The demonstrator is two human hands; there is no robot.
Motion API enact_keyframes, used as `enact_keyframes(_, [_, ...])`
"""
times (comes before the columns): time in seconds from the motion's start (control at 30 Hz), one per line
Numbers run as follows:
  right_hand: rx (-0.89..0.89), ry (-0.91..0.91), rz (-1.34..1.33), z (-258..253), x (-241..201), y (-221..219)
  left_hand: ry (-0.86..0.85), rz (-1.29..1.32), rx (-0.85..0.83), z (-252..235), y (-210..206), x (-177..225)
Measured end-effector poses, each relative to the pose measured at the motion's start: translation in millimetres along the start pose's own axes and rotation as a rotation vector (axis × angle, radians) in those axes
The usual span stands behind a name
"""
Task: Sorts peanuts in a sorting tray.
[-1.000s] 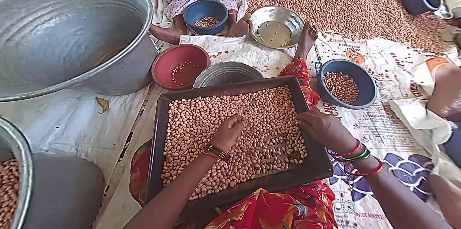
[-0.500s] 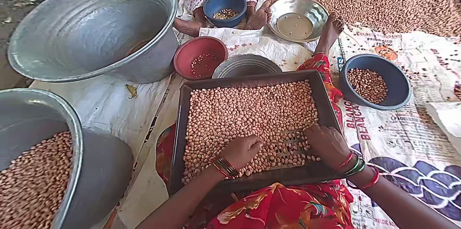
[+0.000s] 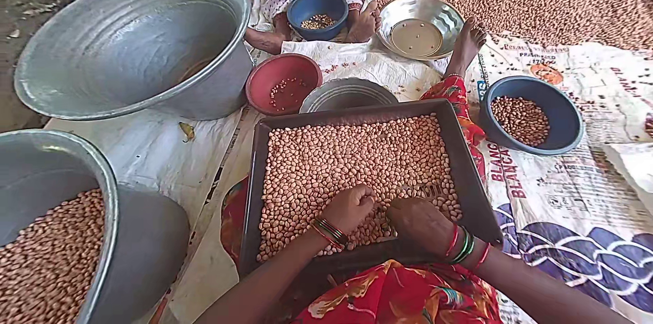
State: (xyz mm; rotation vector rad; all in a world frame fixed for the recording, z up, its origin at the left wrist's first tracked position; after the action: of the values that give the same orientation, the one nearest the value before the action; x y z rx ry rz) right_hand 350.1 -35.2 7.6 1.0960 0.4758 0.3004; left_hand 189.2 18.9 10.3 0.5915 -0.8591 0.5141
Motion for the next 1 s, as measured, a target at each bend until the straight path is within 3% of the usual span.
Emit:
enact_keyframes(0.07, [-0.015,-0.031,0.045,-4,-5,-5,-0.128,0.565,0.002,6,9,-14])
enact_keyframes(0.13, [-0.066,-0.054,0.058,-5,-10,-3,-0.167,0.76,-0.129,10,15,-26])
enact_keyframes(0.17, [-0.074,-0.053,0.073,-6,-11,-3,-0.178,0.648,-0.129,13,16,-29])
enact_keyframes(0.23, [-0.006,-0.021,0.078,-6,-9,-6,-0.139,0.131,-0.09,20,16,-25])
enact_keyframes(0.33, [-0.035,-0.026,-0.106,-6,4,1,0.075,-0.478,-0.241,22,-2,-9])
enact_keyframes(0.4, [-0.106,-0.09,-0.364,-4,16,15,0.129,-0.673,-0.262,23,-12,-9])
enact_keyframes(0.47, [-0.176,-0.148,-0.594,-1,22,22,0.068,-0.758,-0.208,25,-18,-10])
enact_keyframes(0.57, [-0.271,-0.071,-0.67,-1,12,20,0.102,-0.796,-0.207,26,-22,-8])
enact_keyframes(0.7, [-0.352,0.081,-0.335,-12,-10,12,0.101,-0.567,-0.178,22,-12,-10])
enact_keyframes(0.87, [-0.407,0.034,-0.108,-14,-20,5,-0.146,0.509,-0.189,26,5,-28])
enact_keyframes(0.93, [-0.404,-0.01,-0.129,-15,-12,13,-0.136,0.493,-0.218,25,3,-27])
enact_keyframes(1.0, [-0.346,-0.043,-0.19,-13,1,22,-0.108,0.033,-0.213,23,-2,-17])
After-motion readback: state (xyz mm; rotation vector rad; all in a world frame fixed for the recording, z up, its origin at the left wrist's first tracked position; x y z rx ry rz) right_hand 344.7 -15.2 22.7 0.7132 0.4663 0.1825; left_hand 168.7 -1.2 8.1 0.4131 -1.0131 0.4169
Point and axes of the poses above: each hand's wrist, its own z-axis away from the middle knuckle, its own y-axis out of the back of the hand, x = y × z, the point moved 3 cm from there along -z, towards the middle knuckle, and after that the axes turned 9 degrees about z, right-handed, at the moved point
